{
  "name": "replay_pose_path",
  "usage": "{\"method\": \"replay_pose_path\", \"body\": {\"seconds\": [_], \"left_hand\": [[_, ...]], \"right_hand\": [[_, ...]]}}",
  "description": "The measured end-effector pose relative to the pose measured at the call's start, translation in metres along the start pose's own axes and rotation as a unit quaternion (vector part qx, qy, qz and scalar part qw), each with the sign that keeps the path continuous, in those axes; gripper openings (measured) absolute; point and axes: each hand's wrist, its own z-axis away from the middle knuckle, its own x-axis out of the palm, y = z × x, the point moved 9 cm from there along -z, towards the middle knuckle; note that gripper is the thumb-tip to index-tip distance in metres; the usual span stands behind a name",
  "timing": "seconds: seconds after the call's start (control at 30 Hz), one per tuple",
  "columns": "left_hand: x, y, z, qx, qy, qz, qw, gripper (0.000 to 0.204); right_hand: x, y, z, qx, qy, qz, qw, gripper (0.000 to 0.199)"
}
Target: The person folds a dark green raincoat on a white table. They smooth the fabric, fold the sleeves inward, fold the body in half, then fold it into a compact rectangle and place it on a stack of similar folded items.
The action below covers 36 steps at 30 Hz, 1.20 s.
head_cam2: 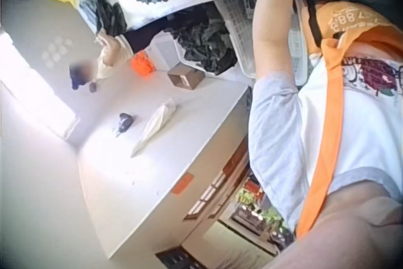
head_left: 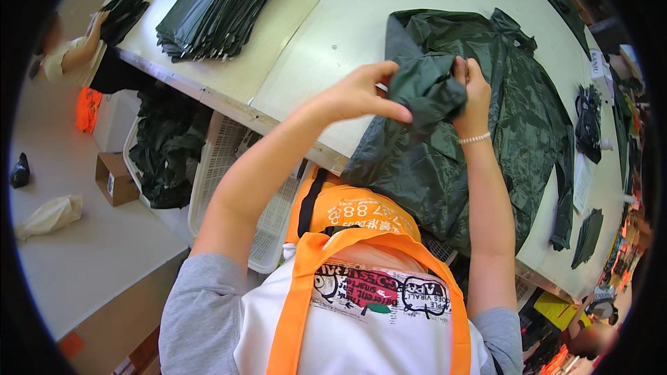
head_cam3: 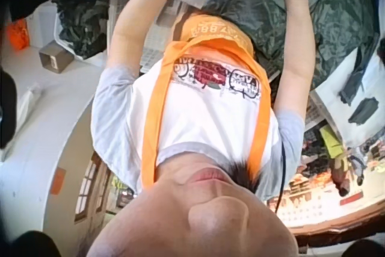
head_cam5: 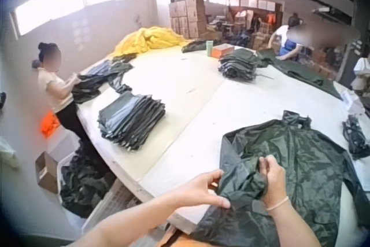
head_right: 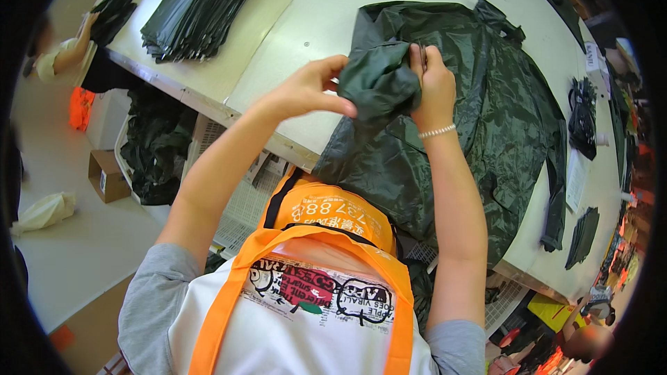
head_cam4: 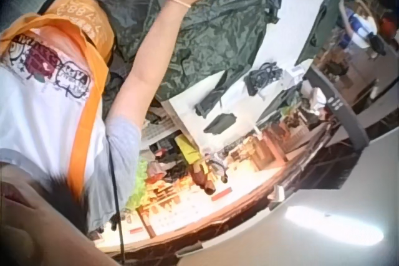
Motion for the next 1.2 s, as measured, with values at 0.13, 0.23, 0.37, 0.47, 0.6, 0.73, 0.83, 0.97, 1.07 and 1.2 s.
{"method": "replay_pose_path", "body": {"seconds": [0.13, 0.23, 0.37, 0.47, 0.6, 0.73, 0.83, 0.97, 1.07, 1.2], "left_hand": [[-0.004, 0.003, -0.022, -0.006, 0.243, -0.14, 0.96, 0.022], [-0.087, 0.011, -0.014, -0.045, 0.42, -0.366, 0.829, 0.011], [-0.073, 0.012, -0.016, 0.013, 0.407, -0.28, 0.869, 0.01], [-0.066, -0.003, -0.015, -0.002, 0.352, -0.152, 0.924, 0.01], [-0.048, -0.01, -0.02, -0.026, 0.265, -0.001, 0.964, 0.016], [-0.042, -0.019, -0.016, -0.05, 0.219, 0.145, 0.964, 0.015], [-0.035, -0.019, -0.011, -0.063, 0.229, 0.206, 0.949, 0.008], [-0.037, -0.032, -0.008, -0.076, 0.211, 0.26, 0.939, 0.012], [-0.025, -0.024, -0.012, -0.071, 0.162, 0.282, 0.943, 0.011], [-0.029, -0.032, -0.01, -0.079, 0.203, 0.291, 0.932, 0.007]], "right_hand": [[0.002, 0.007, 0.0, 0.025, 0.055, -0.05, 0.997, 0.043], [0.024, -0.045, 0.039, 0.062, -0.152, -0.303, 0.939, 0.024], [0.04, -0.03, 0.08, 0.174, -0.344, -0.381, 0.84, 0.015], [0.04, -0.031, 0.095, 0.215, -0.363, -0.475, 0.772, 0.016], [0.033, -0.018, 0.096, 0.2, -0.293, -0.605, 0.713, 0.019], [0.041, -0.002, 0.099, 0.189, -0.252, -0.668, 0.674, 0.022], [0.053, 0.005, 0.11, 0.224, -0.283, -0.658, 0.661, 0.025], [0.04, -0.028, 0.106, 0.172, -0.301, -0.725, 0.595, 0.031], [0.039, -0.032, 0.109, 0.141, -0.303, -0.756, 0.563, 0.028], [0.062, -0.028, 0.12, 0.228, -0.311, -0.614, 0.689, 0.014]]}}
